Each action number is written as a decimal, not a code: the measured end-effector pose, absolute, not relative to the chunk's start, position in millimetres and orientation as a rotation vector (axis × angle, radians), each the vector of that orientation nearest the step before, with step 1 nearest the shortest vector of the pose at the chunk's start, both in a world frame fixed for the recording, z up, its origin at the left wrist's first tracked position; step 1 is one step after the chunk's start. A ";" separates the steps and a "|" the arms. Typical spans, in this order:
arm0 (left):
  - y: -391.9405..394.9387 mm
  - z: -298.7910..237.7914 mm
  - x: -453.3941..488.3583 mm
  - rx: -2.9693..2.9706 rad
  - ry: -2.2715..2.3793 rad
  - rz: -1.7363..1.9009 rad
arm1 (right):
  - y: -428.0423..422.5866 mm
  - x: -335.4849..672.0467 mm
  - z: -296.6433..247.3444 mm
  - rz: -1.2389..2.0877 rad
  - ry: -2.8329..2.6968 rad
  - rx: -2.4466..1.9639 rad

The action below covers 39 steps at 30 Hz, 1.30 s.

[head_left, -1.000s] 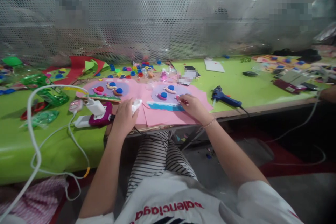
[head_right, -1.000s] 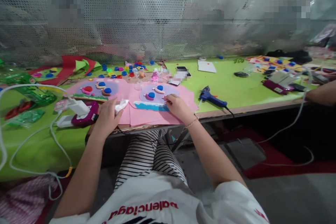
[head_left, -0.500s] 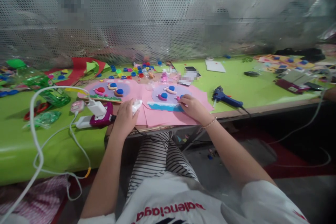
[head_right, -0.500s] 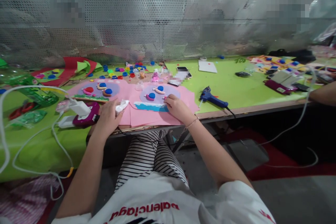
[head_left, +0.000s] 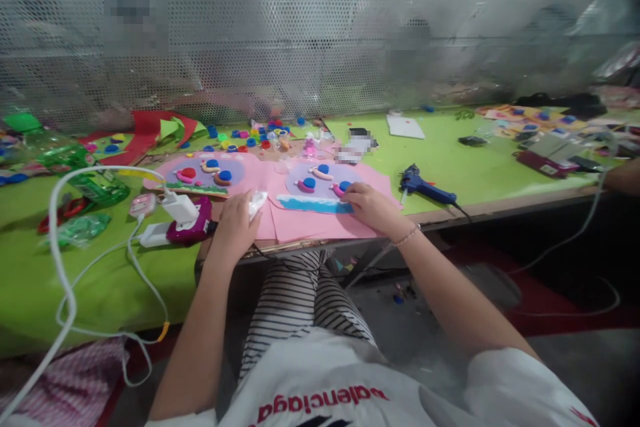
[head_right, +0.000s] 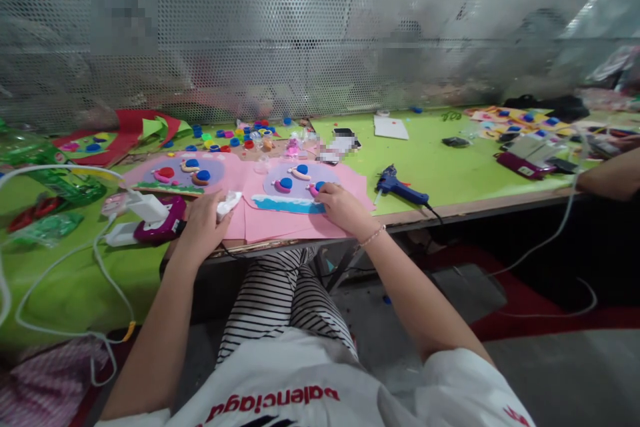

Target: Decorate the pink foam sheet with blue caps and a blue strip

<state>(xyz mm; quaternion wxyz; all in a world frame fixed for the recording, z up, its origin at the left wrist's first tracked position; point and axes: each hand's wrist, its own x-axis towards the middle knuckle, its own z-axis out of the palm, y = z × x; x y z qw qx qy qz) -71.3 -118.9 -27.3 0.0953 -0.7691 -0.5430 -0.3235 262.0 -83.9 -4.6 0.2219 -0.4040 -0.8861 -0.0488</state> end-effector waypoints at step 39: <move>-117.3 -9.0 87.8 -2.577 -1.462 -0.490 | -115.2 268.1 -19.3 -0.210 -2.332 -1.294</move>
